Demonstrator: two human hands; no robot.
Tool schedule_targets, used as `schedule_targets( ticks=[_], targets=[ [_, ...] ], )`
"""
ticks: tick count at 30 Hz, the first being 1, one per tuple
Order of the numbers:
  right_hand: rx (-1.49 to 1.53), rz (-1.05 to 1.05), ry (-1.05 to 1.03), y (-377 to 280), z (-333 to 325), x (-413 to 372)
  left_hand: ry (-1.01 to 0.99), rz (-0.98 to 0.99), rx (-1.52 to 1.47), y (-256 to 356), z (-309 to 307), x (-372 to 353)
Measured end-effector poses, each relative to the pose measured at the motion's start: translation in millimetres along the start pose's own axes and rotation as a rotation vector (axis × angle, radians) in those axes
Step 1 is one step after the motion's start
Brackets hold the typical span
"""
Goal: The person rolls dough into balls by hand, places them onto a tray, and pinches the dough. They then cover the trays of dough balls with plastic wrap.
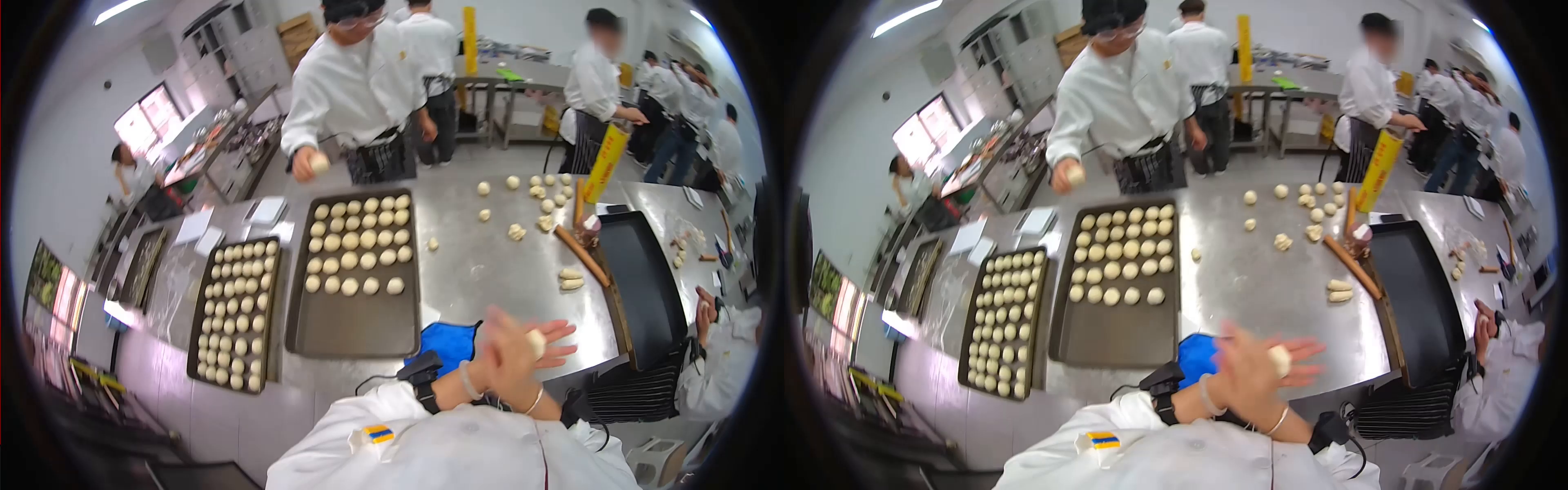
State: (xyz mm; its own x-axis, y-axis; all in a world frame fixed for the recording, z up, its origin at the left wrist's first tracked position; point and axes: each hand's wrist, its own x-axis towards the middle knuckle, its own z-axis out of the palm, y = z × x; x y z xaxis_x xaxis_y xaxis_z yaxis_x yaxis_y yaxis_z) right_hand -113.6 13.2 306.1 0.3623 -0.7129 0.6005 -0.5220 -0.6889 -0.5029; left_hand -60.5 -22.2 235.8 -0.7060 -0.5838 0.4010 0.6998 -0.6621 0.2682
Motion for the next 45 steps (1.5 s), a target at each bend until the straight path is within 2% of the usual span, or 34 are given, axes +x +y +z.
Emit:
schedule_targets(
  ticks=[1, 3, 4, 5, 7, 8, 12, 14, 15, 18, 20, 21, 23, 25, 27, 31, 33, 37, 39, 41, 43, 45],
  targets=[
    [-0.081, -0.032, 0.132, 12.8, 0.6, -3.3, 0.023, 0.045, -0.006, -10.9, 4.0, -5.9],
    [-0.048, -0.089, 0.198, 43.9, 2.7, -9.6, 0.418, 0.244, 0.067, -20.1, 11.6, -5.8],
    [-0.074, -0.017, 0.250, 56.0, -1.3, -8.2, 0.597, 0.119, -0.053, -16.1, 8.7, -7.3],
    [-0.103, 0.062, 0.301, 64.0, -3.8, -6.5, 0.607, 0.136, -0.056, -14.8, 7.1, -8.2],
    [-0.062, 0.045, 0.237, 67.2, -10.3, -5.8, 0.415, 0.269, 0.147, -18.4, 3.8, -10.0],
    [-0.032, 0.032, 0.194, 65.4, -10.2, -7.7, 0.375, 0.284, 0.068, -17.9, 2.9, -12.3],
    [-0.036, -0.084, 0.141, 56.6, 3.0, -18.1, 0.450, 0.339, -0.100, -10.1, 6.6, -15.8],
    [0.207, 0.258, 0.289, 55.4, 10.7, -27.1, 0.426, 0.362, -0.129, -9.6, 6.8, -16.0],
    [0.213, 0.256, 0.281, 52.5, 11.4, -29.1, 0.429, 0.372, -0.128, -8.8, 5.7, -16.4],
    [0.287, 0.241, 0.278, 35.4, 12.6, -35.9, 0.466, 0.371, -0.124, -8.5, -1.8, -18.6],
    [0.179, -0.040, 0.018, 20.7, 16.6, -38.9, 0.407, 0.227, -0.129, -12.8, -13.4, -21.1],
    [0.180, -0.048, 0.017, 21.8, 17.9, -32.4, 0.403, 0.234, -0.124, -16.5, -22.3, -23.9],
    [0.037, -0.093, 0.042, 25.9, 18.6, -17.1, 0.173, 0.170, -0.026, -24.9, -33.3, -29.6],
    [0.056, -0.111, 0.038, 35.9, 18.8, -15.5, 0.200, 0.209, 0.007, -28.1, -37.1, -26.2],
    [-0.051, 0.085, 0.126, 47.2, 18.1, -15.1, 0.493, 0.202, 0.006, -34.1, -50.8, -21.5],
    [-0.005, 0.064, 0.118, 53.4, 22.0, -33.4, 0.432, 0.264, 0.094, -19.3, -47.4, -23.0],
    [0.139, 0.027, 0.041, 31.7, 24.2, -35.0, 0.499, 0.384, -0.128, -0.3, -13.4, -31.0],
    [0.207, -0.029, 0.047, 25.4, 30.1, -45.4, 0.443, 0.439, -0.125, 10.1, -4.7, -37.4],
    [0.245, -0.014, 0.082, 36.8, 33.9, -44.9, 0.362, 0.350, -0.090, 6.6, -5.4, -37.6],
    [0.184, -0.008, 0.137, 43.0, 36.5, -42.9, 0.488, 0.294, 0.002, 7.4, 2.0, -38.1],
    [0.145, 0.007, 0.175, 45.9, 39.6, -34.8, 0.496, 0.204, 0.059, 14.4, 6.1, -37.8],
    [0.208, 0.038, 0.096, 45.1, 43.0, -33.1, 0.587, 0.134, 0.095, 14.2, 8.6, -47.3]
  ],
)
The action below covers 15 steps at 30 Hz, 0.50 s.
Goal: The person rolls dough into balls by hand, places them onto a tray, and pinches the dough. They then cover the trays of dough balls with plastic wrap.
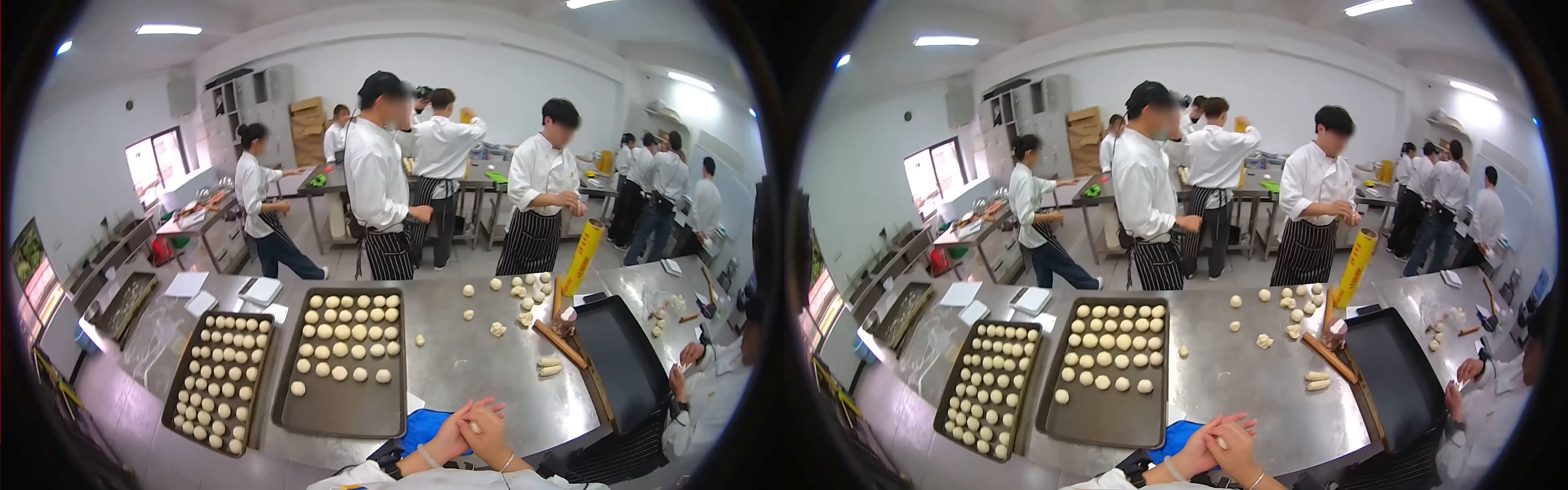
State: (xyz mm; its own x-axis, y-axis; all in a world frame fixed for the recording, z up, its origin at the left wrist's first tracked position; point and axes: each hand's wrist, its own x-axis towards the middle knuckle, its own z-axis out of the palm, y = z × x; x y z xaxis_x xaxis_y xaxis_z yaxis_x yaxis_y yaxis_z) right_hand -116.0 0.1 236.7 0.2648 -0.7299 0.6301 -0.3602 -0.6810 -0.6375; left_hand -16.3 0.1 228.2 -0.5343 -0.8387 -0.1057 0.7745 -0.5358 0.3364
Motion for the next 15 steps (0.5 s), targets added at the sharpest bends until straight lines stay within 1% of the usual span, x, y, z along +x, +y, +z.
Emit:
schedule_targets(
  ticks=[2, 3, 4, 5, 6, 7, 8, 9, 10, 11, 12, 13, 14, 15],
  targets=[
    [0.010, -0.002, 0.035, 1.7, 4.6, 2.0, 0.089, -0.034, 0.047, 0.4, -11.6, -7.5],
    [0.004, 0.071, 0.028, -4.3, 4.0, 4.6, 0.074, -0.037, 0.059, -1.9, -24.7, -8.2],
    [0.001, 0.149, 0.015, -8.3, 5.0, 7.3, 0.130, -0.008, 0.050, -7.1, -41.2, -9.4],
    [-0.004, 0.150, 0.015, -10.3, 8.4, 10.2, 0.192, 0.019, 0.034, -6.3, -47.0, -12.5],
    [-0.052, 0.069, 0.002, -12.9, 11.9, 12.9, 0.193, 0.016, 0.028, -3.8, -53.2, -12.5],
    [-0.099, -0.013, -0.012, -15.4, 17.1, 16.5, 0.148, 0.029, -0.059, 0.5, -59.2, -12.9],
    [-0.098, -0.002, -0.018, -16.8, 24.1, 16.9, 0.108, 0.037, -0.149, 3.7, -62.3, -17.7],
    [-0.028, 0.004, -0.057, -19.8, 31.7, 10.8, 0.127, 0.022, -0.164, 9.3, -56.6, -31.5],
    [0.038, 0.000, -0.089, -23.1, 37.3, 9.4, 0.077, 0.083, -0.200, 22.7, -49.0, -39.1],
    [0.031, 0.010, -0.090, -31.2, 40.7, 12.2, 0.021, 0.147, -0.235, 33.8, -39.0, -39.9],
    [0.074, -0.114, -0.134, -41.7, 44.0, 18.0, 0.024, 0.143, -0.244, 37.7, -34.8, -37.9],
    [0.127, -0.239, -0.189, -48.5, 46.4, 24.4, 0.037, 0.204, -0.129, 39.0, -33.6, -39.0],
    [0.148, -0.221, -0.230, -51.9, 48.4, 31.0, 0.074, 0.273, -0.032, 35.1, -34.2, -46.8],
    [0.091, -0.198, -0.180, -54.3, 52.6, 37.6, -0.184, 0.209, -0.228, 30.5, -58.5, -37.8]
  ],
)
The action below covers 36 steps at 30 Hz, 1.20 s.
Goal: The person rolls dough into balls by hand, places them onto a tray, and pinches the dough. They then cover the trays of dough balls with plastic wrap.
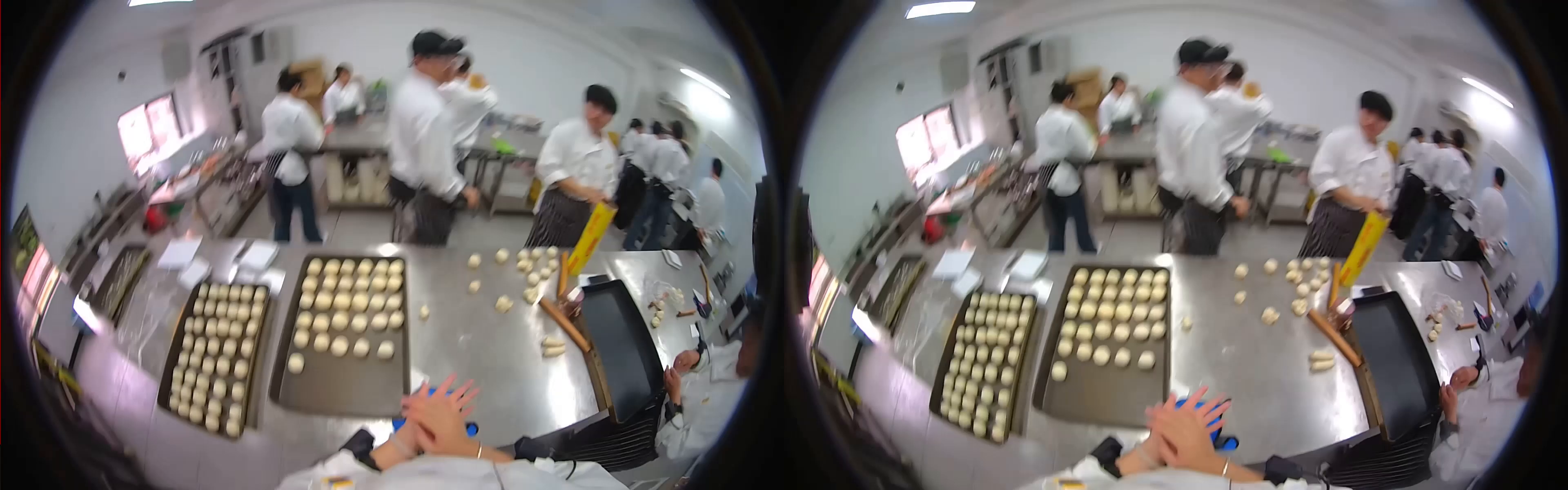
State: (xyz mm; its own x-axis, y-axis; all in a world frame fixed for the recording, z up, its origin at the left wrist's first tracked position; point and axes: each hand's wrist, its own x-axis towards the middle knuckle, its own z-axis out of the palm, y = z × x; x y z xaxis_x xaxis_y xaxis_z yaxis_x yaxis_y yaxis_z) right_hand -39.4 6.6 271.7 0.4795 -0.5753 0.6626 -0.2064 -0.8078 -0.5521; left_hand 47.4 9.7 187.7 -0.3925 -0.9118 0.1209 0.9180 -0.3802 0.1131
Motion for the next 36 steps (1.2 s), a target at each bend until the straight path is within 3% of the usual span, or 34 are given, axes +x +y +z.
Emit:
schedule_targets(
  ticks=[1, 3, 5, 6, 8, 9, 10, 11, 12, 14, 15, 17, 19, 20, 23, 24, 28, 30, 33, 35, 36],
  targets=[
    [-0.052, 0.030, 0.022, 2.0, 7.9, 6.6, -0.232, -0.034, -0.231, -0.5, -27.2, -2.3],
    [-0.180, 0.067, 0.038, 16.2, 32.3, 6.0, 0.182, -0.007, 0.048, 18.2, -5.3, -15.4],
    [-0.247, 0.047, -0.012, 41.1, 50.0, -13.3, 0.249, 0.063, 0.167, 43.5, -5.2, -28.0],
    [-0.095, 0.256, -0.031, 57.7, 54.4, -26.9, 0.256, 0.107, 0.128, 50.3, -7.2, -39.7],
    [0.137, 0.692, -0.088, 86.5, 64.6, -49.7, 0.403, 0.067, 0.330, 78.5, -12.4, -65.0],
    [0.145, 0.693, -0.109, 95.2, 70.3, -50.0, 0.498, 0.113, 0.543, 98.5, -24.1, -79.0],
    [0.421, 0.889, -0.023, 99.3, 73.2, -56.8, 0.598, 0.132, 0.754, 117.1, -45.2, -96.3],
    [0.698, 1.088, 0.083, 100.5, 75.0, -66.0, 0.778, 0.241, 1.269, 142.7, -80.3, -114.0],
    [0.736, 1.099, 0.113, 102.0, 77.1, -69.2, 0.917, 0.339, 1.801, 168.7, -105.7, -130.8],
    [0.770, 1.203, 0.090, 96.2, 75.4, -67.5, 1.354, 0.290, 2.216, 211.0, -95.5, -149.4],
    [0.783, 1.229, 0.097, 94.5, 78.0, -68.0, 1.403, 0.245, 2.351, 228.4, -110.7, -157.7],
    [0.767, 1.259, 0.087, 85.6, 80.3, -72.5, 1.304, 0.181, 2.542, 256.8, -141.3, -166.0],
    [0.762, 1.274, 0.093, 88.3, 95.3, -65.4, 1.198, -0.032, 2.616, 280.1, -164.4, -167.0],
    [0.740, 1.256, 0.074, 87.0, 98.2, -68.3, 1.218, 0.099, 2.605, 284.1, -171.0, -166.3],
    [0.724, 1.274, 0.079, 75.6, 96.2, -79.8, 1.154, 0.145, 2.512, 304.6, -185.6, -164.7],
    [0.723, 1.274, 0.078, 75.7, 96.7, -81.5, 1.075, 0.269, 2.458, 311.7, -192.9, -163.8],
    [0.737, 1.312, 0.106, 81.5, 96.8, -79.2, 1.004, 0.134, 2.489, 320.9, -175.0, -159.6],
    [0.742, 1.336, 0.158, 83.7, 94.7, -76.1, 1.150, 0.182, 2.474, 325.1, -165.6, -151.2],
    [0.759, 1.328, 0.173, 85.9, 90.8, -74.5, 1.175, 0.019, 2.504, 328.6, -177.8, -149.7],
    [0.749, 1.339, 0.175, 87.5, 88.8, -77.2, 1.191, 0.081, 2.545, 327.3, -181.9, -145.2],
    [0.739, 1.347, 0.169, 90.2, 87.1, -77.1, 1.245, 0.020, 2.542, 326.4, -180.3, -141.5]
  ],
)
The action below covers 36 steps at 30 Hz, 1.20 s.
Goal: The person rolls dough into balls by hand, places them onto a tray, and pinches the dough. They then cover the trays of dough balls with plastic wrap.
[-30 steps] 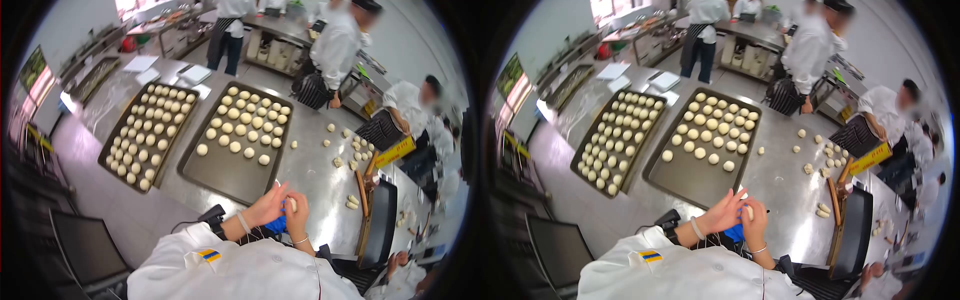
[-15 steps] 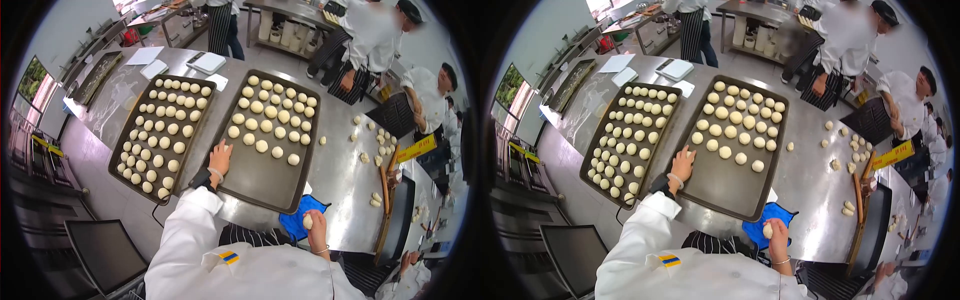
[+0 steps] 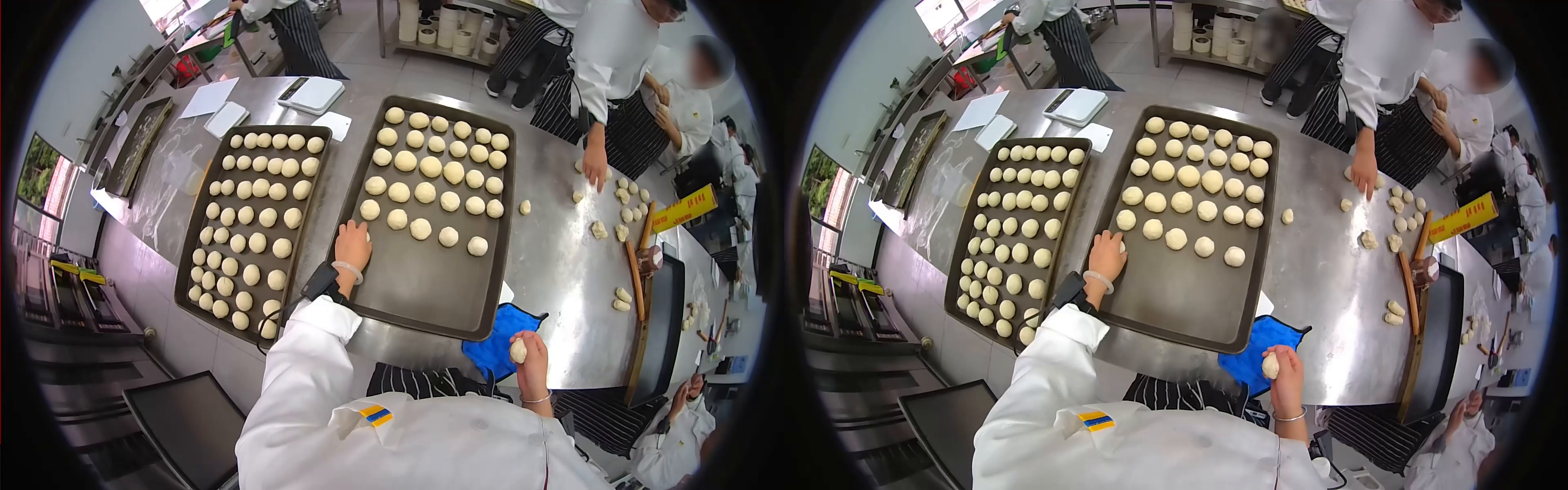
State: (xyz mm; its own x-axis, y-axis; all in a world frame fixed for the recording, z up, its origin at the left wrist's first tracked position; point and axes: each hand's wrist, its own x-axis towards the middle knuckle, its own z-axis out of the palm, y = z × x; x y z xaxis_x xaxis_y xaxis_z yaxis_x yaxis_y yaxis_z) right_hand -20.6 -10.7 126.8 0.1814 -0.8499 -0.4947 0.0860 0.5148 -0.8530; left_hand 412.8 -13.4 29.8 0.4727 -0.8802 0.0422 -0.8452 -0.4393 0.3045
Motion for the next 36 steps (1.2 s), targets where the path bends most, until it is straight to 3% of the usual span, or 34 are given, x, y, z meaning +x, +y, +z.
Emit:
schedule_targets(
  ticks=[5, 8, 9, 10, 11, 13, 14, 15, 17, 18, 20, 21, 24, 26, 27, 29, 30, 31, 33, 35, 36],
  targets=[
    [0.132, -0.005, 0.050, -0.4, -20.2, 4.5, -0.092, 0.009, 0.135, 15.4, -18.3, -7.0],
    [0.440, 0.001, 0.103, -5.0, -51.5, 17.5, 0.186, 0.151, 0.132, 57.6, -46.7, -29.9],
    [0.603, 0.045, 0.084, -6.3, -59.0, 17.1, 0.171, 0.207, -0.013, 82.3, -61.3, -41.8],
    [0.476, 0.021, 0.128, -13.2, -55.9, 18.8, 0.167, 0.275, -0.240, 102.7, -60.1, -55.9],
    [0.500, -0.009, 0.147, -19.6, -49.2, 21.2, 0.056, 0.302, -0.473, 131.6, -64.2, -70.8],
    [-0.330, -0.245, 0.125, -28.3, -28.1, 21.5, -0.390, 0.285, -0.944, 182.1, -50.6, -100.7],
    [-0.393, -0.389, 0.126, -42.1, -6.0, 15.6, -0.659, 0.047, -1.370, 215.6, -43.5, -120.5],
    [-0.453, -0.544, 0.125, -56.7, 14.5, 11.0, -0.826, -0.058, -1.606, 243.2, -41.7, -132.0],
    [-0.748, -1.092, 0.078, -68.8, 26.2, 15.9, -1.128, -0.285, -1.939, 292.1, -59.3, -137.3],
    [-1.014, -0.971, 0.074, -70.7, 26.6, 9.6, -1.147, -0.344, -2.004, 307.7, -64.1, -137.6],
    [-0.765, -1.068, 0.095, -70.1, 13.0, 0.7, -1.172, -0.333, -2.064, 323.7, -60.8, -136.2],
    [-0.837, -1.023, -0.009, -60.3, -2.0, -7.2, -1.192, -0.369, -2.056, 327.2, -55.1, -139.5],
    [-1.022, -1.098, -0.015, -46.5, -17.8, -37.1, -1.218, -0.409, -2.096, 349.5, -46.3, -154.0],
    [-0.901, -0.879, -0.059, -66.6, -17.4, -63.8, -1.294, -0.426, -2.105, 373.2, -34.8, -168.2],
    [-0.901, -0.880, -0.074, -75.5, -22.8, -59.3, -1.277, -0.432, -2.113, 386.3, -21.4, -176.4],
    [-1.064, -0.703, 0.077, -96.2, -37.1, -36.6, -1.772, 0.022, -2.826, 404.9, -5.4, -197.2],
    [-1.021, -0.744, 0.162, -103.6, -56.0, -23.8, -1.725, -0.181, -2.732, 406.0, -4.3, -199.9],
    [-0.985, -0.769, 0.222, -103.2, -78.1, -15.7, -1.114, -0.289, -1.990, 431.1, -36.6, -205.7],
    [-1.045, -0.880, 0.241, -87.6, -117.0, -16.8, -1.151, -0.102, -2.049, 435.5, -17.3, -213.8],
    [-1.041, -0.890, 0.082, -84.9, -121.3, -53.7, -1.210, -0.387, -2.216, 441.1, -43.5, -217.3],
    [-0.980, -0.934, 0.042, -85.7, -118.2, -63.5, -1.136, -0.441, -2.278, 445.0, -45.2, -219.4]
  ],
)
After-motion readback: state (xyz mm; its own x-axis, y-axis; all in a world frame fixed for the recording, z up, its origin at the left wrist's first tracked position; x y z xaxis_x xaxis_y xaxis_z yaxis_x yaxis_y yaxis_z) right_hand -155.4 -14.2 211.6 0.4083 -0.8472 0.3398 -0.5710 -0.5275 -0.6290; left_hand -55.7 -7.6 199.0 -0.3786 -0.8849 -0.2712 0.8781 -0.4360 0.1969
